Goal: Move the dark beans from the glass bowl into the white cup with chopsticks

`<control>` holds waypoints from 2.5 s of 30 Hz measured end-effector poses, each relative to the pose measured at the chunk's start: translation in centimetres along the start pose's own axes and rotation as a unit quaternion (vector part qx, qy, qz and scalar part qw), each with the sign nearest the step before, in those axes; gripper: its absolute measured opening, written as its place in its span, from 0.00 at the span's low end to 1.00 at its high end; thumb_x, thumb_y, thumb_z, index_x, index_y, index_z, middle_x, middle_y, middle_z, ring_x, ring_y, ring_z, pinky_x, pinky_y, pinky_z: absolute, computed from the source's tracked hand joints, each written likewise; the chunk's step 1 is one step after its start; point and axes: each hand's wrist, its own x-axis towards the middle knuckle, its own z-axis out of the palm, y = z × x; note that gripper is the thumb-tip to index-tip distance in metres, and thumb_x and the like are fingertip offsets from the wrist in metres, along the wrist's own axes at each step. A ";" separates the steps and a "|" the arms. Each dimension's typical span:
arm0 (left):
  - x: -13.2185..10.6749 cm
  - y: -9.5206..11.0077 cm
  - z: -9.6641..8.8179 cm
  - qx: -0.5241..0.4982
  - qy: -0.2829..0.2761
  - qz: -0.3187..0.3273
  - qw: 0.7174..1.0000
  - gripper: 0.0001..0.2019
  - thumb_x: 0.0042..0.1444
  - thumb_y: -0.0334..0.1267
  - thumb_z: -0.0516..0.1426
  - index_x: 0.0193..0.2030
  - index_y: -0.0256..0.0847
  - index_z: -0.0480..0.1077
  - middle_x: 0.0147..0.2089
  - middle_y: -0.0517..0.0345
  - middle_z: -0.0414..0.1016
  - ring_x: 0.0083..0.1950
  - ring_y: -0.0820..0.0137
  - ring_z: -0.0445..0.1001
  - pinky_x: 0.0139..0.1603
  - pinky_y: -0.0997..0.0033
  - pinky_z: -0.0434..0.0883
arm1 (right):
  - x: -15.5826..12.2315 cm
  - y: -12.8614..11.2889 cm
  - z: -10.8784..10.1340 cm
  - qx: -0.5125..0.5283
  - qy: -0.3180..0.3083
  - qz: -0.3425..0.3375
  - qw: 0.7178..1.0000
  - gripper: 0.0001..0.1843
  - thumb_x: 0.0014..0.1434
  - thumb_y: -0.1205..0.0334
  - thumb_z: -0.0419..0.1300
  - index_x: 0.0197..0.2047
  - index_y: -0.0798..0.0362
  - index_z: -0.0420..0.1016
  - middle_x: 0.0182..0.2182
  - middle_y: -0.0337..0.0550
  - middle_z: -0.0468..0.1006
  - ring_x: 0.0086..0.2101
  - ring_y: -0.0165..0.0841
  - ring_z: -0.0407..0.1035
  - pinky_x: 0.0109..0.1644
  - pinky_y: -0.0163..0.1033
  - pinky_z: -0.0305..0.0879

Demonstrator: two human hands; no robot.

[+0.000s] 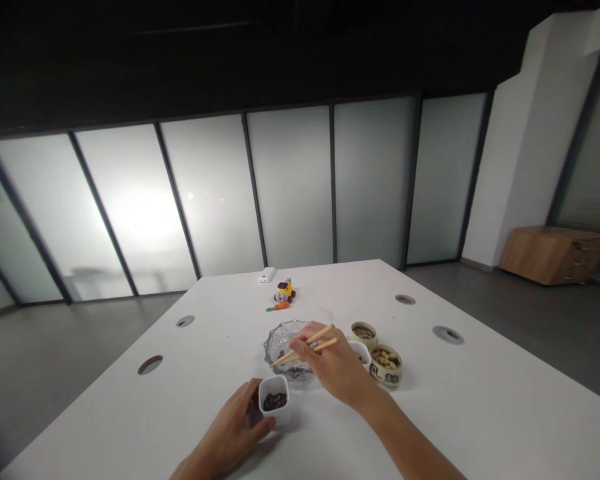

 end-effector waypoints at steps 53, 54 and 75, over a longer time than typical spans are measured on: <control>0.1 -0.1 0.1 0.006 0.005 0.006 1.000 0.16 0.57 0.41 0.63 0.51 0.40 0.72 0.50 0.51 0.79 0.50 0.58 0.73 0.51 0.66 0.67 | -1.4 6.2 5.3 -0.016 0.016 -0.032 0.999 0.28 0.78 0.43 0.49 0.33 0.48 0.77 0.33 0.43 0.79 0.36 0.38 0.75 0.44 0.42 0.72; 0.1 -0.1 0.1 0.006 0.005 0.006 1.000 0.16 0.57 0.41 0.63 0.51 0.40 0.72 0.50 0.51 0.79 0.50 0.58 0.73 0.51 0.66 0.67 | -1.4 6.1 5.3 -0.013 0.011 -0.035 0.999 0.28 0.78 0.43 0.49 0.33 0.48 0.77 0.34 0.43 0.79 0.36 0.38 0.75 0.44 0.42 0.73; 0.1 -0.4 0.3 0.009 0.008 0.013 1.000 0.15 0.58 0.41 0.63 0.50 0.40 0.72 0.48 0.52 0.78 0.48 0.59 0.73 0.49 0.66 0.67 | -1.4 5.6 5.1 -0.008 -0.003 -0.034 0.999 0.26 0.79 0.47 0.49 0.34 0.48 0.77 0.34 0.44 0.80 0.37 0.38 0.76 0.44 0.43 0.73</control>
